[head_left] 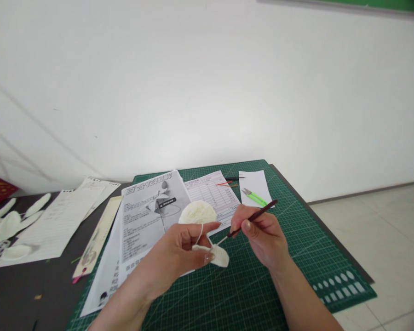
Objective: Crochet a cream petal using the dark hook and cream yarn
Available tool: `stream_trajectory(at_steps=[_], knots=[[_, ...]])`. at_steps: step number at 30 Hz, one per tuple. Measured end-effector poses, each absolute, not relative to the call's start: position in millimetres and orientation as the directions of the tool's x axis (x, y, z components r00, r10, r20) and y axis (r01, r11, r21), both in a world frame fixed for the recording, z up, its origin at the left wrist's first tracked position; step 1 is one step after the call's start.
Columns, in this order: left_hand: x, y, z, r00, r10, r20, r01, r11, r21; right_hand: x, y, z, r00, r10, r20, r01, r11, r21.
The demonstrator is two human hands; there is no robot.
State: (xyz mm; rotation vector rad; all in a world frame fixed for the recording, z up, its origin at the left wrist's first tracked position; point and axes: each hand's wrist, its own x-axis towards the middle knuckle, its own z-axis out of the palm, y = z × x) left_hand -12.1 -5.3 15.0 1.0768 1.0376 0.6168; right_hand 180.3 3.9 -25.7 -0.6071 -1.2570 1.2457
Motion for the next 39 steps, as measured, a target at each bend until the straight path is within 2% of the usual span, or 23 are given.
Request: stream_trajectory(at_steps=[12,17,21,25,29,31,34,36,39], knots=[[-15,-4,13,0.417,0.85,-0.322,0.114,0.302,0.946,182,-1,-20,-0.157,0.871,0.466,-0.214,0.431,-0.877],[-10,-3,14,0.349,0.884,-0.311,0.17,0.266,0.949,181,-7,-14,-0.207,0.809,0.549,-0.032,0.556,-0.831],[-7,0,13,0.285,0.923,-0.26,0.195,0.209,0.958,178,-11,-11,-0.321,0.667,0.673,0.123,0.733,-0.669],[-7,4,7,0.205,0.962,-0.181,0.175,0.146,0.974,172,-15,-17,-0.457,0.492,0.741,0.279,0.871,-0.405],[-7,5,5,0.139,0.98,-0.141,0.34,0.087,0.937,166,-19,-25,-0.54,0.381,0.75,0.374,0.907,-0.192],[-7,4,7,0.129,0.984,-0.126,0.399,0.064,0.915,166,-19,-26,-0.489,0.398,0.776,0.353,0.904,-0.241],[-8,4,10,0.158,0.976,-0.151,0.353,0.087,0.932,167,-17,-24,-0.274,0.572,0.773,0.249,0.818,-0.518],[-9,3,10,0.187,0.967,-0.175,0.291,0.116,0.95,169,-15,-23,-0.156,0.677,0.72,0.18,0.736,-0.653],[-12,3,7,0.22,0.958,-0.184,0.226,0.134,0.965,169,-12,-25,-0.054,0.793,0.607,0.086,0.609,-0.788]])
